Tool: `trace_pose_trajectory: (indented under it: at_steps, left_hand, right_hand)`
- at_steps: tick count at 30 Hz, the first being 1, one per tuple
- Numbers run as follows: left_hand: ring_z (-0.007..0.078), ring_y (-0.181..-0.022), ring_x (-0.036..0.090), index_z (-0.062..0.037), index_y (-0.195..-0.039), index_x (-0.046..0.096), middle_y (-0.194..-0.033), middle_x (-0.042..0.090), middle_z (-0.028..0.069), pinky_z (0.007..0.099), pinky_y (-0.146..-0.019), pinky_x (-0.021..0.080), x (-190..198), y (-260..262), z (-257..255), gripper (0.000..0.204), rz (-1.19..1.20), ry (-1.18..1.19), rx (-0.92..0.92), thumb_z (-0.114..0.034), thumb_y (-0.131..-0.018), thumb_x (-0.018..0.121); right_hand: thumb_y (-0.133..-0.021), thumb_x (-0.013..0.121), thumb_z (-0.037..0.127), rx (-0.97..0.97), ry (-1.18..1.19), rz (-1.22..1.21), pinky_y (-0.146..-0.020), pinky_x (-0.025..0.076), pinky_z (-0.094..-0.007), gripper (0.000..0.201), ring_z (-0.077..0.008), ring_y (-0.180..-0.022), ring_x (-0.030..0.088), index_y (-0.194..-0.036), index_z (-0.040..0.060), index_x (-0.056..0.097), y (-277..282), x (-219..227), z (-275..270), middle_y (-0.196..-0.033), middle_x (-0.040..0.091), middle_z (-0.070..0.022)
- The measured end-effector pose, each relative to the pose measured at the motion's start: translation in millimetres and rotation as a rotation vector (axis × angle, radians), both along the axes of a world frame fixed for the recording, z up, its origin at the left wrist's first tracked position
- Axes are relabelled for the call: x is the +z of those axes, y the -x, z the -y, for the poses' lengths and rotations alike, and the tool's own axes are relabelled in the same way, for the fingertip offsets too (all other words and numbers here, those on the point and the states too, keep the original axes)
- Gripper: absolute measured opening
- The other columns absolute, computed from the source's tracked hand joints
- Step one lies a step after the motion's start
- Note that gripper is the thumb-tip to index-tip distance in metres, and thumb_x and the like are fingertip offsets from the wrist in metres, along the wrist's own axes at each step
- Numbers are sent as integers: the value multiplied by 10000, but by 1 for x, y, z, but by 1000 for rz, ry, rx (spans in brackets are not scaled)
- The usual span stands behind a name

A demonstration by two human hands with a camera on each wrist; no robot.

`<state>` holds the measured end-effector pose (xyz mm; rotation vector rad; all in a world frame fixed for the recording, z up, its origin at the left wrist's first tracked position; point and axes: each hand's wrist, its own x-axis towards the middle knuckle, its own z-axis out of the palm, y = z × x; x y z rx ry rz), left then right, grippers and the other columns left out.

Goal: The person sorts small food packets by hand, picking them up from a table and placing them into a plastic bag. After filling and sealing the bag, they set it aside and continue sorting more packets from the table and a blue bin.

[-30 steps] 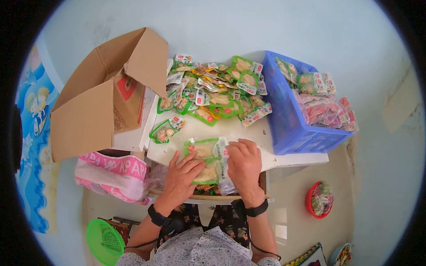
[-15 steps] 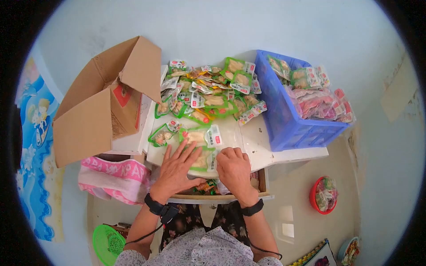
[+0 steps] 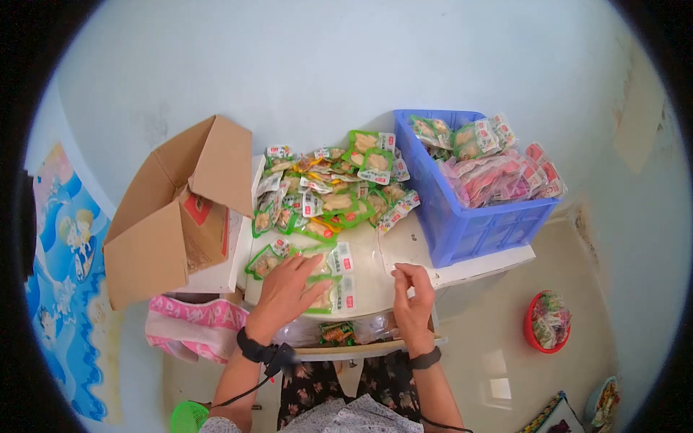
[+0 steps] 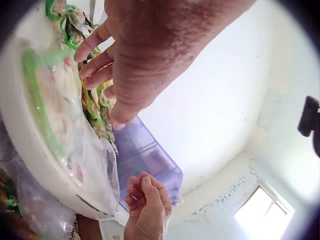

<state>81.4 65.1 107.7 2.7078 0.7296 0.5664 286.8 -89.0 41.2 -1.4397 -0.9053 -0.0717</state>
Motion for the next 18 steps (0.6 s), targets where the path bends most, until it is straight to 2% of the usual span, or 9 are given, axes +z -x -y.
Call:
trace_pose_trajectory:
  at_steps: [1,2,7,10,11,13,16,18]
  left_hand:
    - [394,-1148,610,-12,-1331,632,-1201,674,182,474,-1026,487,2,-11,-6,518,31,-54,23,-330,-934,729]
    - [397,-1098,621,-7,-1307,638,-1158,678,182,459,-1001,499,4,-22,-14,467,65,-106,44,-272,-934,730]
    - [362,-1138,623,-12,-1247,660,-1148,689,161,458,-974,520,-17,-71,-83,416,132,-331,160,-127,-855,739]
    - [352,-1139,637,-23,-1173,688,-1128,704,133,450,-958,541,-39,-96,-113,349,145,-466,180,-77,-830,713]
    - [355,-1134,642,-27,-1150,697,-1122,708,123,450,-957,548,-45,-102,-120,327,148,-506,189,-63,-825,704]
    - [353,-1104,658,-36,-1108,713,-1097,718,115,460,-924,561,-44,-109,-129,273,63,-392,216,-58,-836,690]
    - [353,-1046,679,-42,-1057,724,-1055,730,114,468,-871,577,-40,-112,-139,206,46,-328,267,-50,-861,661]
    - [330,-1011,691,-41,-1037,719,-1016,727,118,457,-839,583,-33,-111,-135,166,135,-308,282,-47,-892,638]
  right_hand:
    - [-989,659,1,-28,-30,-101,-723,518,-288,101,-115,-826,637,-1082,10,698,-5,-5,-4,-912,689,-54]
    - [-987,664,10,-45,-7,-81,-715,520,-292,106,-125,-808,642,-1087,15,698,-12,-13,-7,-904,691,-60]
    - [-974,697,77,-87,131,30,-685,529,-319,140,-196,-732,666,-1112,53,700,-26,-29,-11,-864,701,-90]
    - [-961,716,114,-72,188,-45,-694,542,-337,163,-239,-747,688,-1118,72,698,-30,-27,-11,-880,712,-117]
    - [-970,712,107,-68,205,-52,-700,541,-321,161,-209,-753,680,-1123,60,697,-30,-23,-9,-883,717,-105]
    - [-987,703,95,-51,240,-65,-711,537,-289,158,-149,-765,665,-1133,34,695,-28,-14,-7,-889,726,-80]
    - [-961,715,136,-80,228,-41,-699,552,-353,161,-246,-784,717,-1109,76,699,-29,-16,-8,-903,729,-122]
    - [-963,708,133,-74,205,-36,-700,551,-356,155,-252,-784,717,-1106,74,700,-28,-14,-8,-904,730,-121]
